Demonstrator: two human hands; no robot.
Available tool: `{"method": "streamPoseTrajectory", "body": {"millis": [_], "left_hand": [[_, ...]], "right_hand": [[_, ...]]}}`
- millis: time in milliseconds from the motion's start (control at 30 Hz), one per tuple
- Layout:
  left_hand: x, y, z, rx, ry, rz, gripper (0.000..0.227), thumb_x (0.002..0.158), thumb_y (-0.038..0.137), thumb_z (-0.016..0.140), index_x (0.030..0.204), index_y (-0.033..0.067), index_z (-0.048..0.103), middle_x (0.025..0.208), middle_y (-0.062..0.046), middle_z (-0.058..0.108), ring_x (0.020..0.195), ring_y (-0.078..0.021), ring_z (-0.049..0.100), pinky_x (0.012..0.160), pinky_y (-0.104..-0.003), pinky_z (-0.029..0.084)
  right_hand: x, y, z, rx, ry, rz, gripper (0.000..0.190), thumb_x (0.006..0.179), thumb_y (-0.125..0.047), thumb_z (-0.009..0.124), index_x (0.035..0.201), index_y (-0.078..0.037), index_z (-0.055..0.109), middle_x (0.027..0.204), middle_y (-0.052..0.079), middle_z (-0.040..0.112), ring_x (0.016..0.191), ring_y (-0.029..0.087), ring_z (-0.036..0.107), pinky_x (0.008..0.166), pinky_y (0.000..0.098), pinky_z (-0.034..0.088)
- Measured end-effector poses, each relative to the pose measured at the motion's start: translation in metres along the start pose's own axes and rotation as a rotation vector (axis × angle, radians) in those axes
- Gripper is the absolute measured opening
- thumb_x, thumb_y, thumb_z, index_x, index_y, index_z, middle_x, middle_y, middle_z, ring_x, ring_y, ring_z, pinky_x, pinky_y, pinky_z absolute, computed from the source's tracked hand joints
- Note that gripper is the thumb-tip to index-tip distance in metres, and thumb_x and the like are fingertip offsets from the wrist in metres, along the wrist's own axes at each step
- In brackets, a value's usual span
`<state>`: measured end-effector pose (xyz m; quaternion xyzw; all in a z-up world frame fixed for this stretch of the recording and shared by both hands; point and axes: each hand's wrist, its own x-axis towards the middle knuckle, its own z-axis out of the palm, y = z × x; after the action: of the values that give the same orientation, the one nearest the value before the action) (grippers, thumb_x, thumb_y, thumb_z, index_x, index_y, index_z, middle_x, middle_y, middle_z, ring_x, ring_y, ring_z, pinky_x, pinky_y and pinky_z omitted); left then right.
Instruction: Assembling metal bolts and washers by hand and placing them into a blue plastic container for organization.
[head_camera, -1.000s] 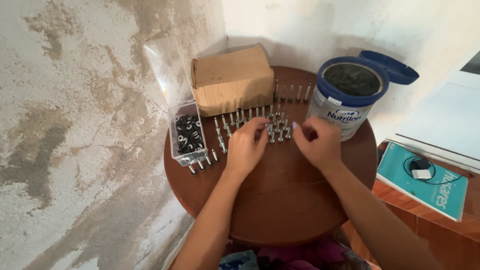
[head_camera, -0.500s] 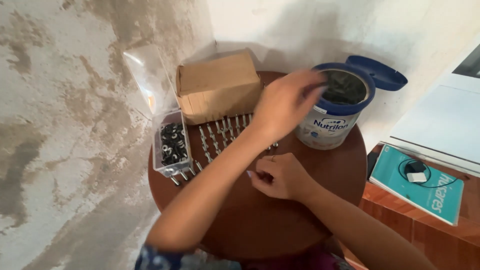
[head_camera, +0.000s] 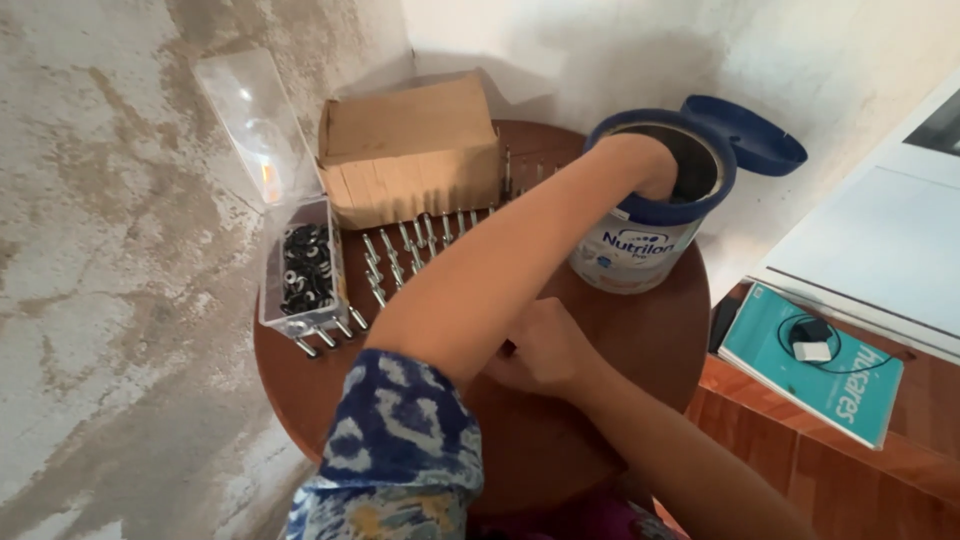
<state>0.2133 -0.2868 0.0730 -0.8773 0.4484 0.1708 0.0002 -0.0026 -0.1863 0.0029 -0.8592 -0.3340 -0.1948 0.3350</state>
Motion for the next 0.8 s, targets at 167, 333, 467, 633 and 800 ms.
{"method": "streamPoseTrajectory", "body": {"millis": [167,333,467,633,800], "left_hand": [[0.029,0.007,0.011,0.004,0.034,0.006,0.045,0.086,0.014,0.062,0.129,0.0042,0.065,0.131,-0.024,0.063,0.127,-0.0442,0.059,0.111,-0.068,0.037],[0.048,0.011,0.018,0.021,0.095,0.013,0.038,0.087,0.014,0.061,0.123,0.0045,0.067,0.122,-0.023,0.065,0.12,-0.0433,0.062,0.104,-0.068,0.041],[0.056,0.009,0.021,0.041,0.164,0.023,0.032,0.087,0.015,0.06,0.116,0.0048,0.07,0.114,-0.022,0.068,0.112,-0.0424,0.066,0.096,-0.069,0.046],[0.065,0.005,0.021,0.057,0.242,0.027,0.027,0.088,0.015,0.059,0.11,0.005,0.072,0.105,-0.021,0.07,0.104,-0.0415,0.069,0.088,-0.069,0.05],[0.059,-0.005,0.031,0.076,0.346,0.029,0.023,0.089,0.015,0.058,0.101,0.0054,0.075,0.094,-0.02,0.073,0.094,-0.0403,0.074,0.078,-0.07,0.056]], "right_hand": [[0.003,-0.004,-0.001,0.027,0.023,-0.017,0.034,0.091,-0.023,0.065,0.062,-0.017,0.049,0.052,-0.001,0.046,0.046,0.012,0.046,0.046,0.0239,0.035],[0.004,-0.001,0.006,0.013,0.081,-0.05,0.035,0.092,-0.024,0.065,0.062,-0.018,0.047,0.053,-0.003,0.044,0.045,0.012,0.045,0.045,0.0242,0.033],[0.003,0.0,0.007,0.033,0.072,-0.024,0.035,0.092,-0.023,0.065,0.063,-0.018,0.048,0.053,-0.002,0.045,0.046,0.012,0.046,0.047,0.0242,0.035],[0.002,0.002,0.007,0.055,0.053,0.001,0.034,0.092,-0.022,0.065,0.063,-0.017,0.048,0.054,-0.002,0.046,0.048,0.011,0.046,0.048,0.0241,0.036],[0.001,0.003,0.007,0.087,0.023,0.035,0.032,0.092,-0.021,0.064,0.064,-0.017,0.049,0.054,-0.001,0.048,0.049,0.011,0.047,0.05,0.024,0.038]]}}
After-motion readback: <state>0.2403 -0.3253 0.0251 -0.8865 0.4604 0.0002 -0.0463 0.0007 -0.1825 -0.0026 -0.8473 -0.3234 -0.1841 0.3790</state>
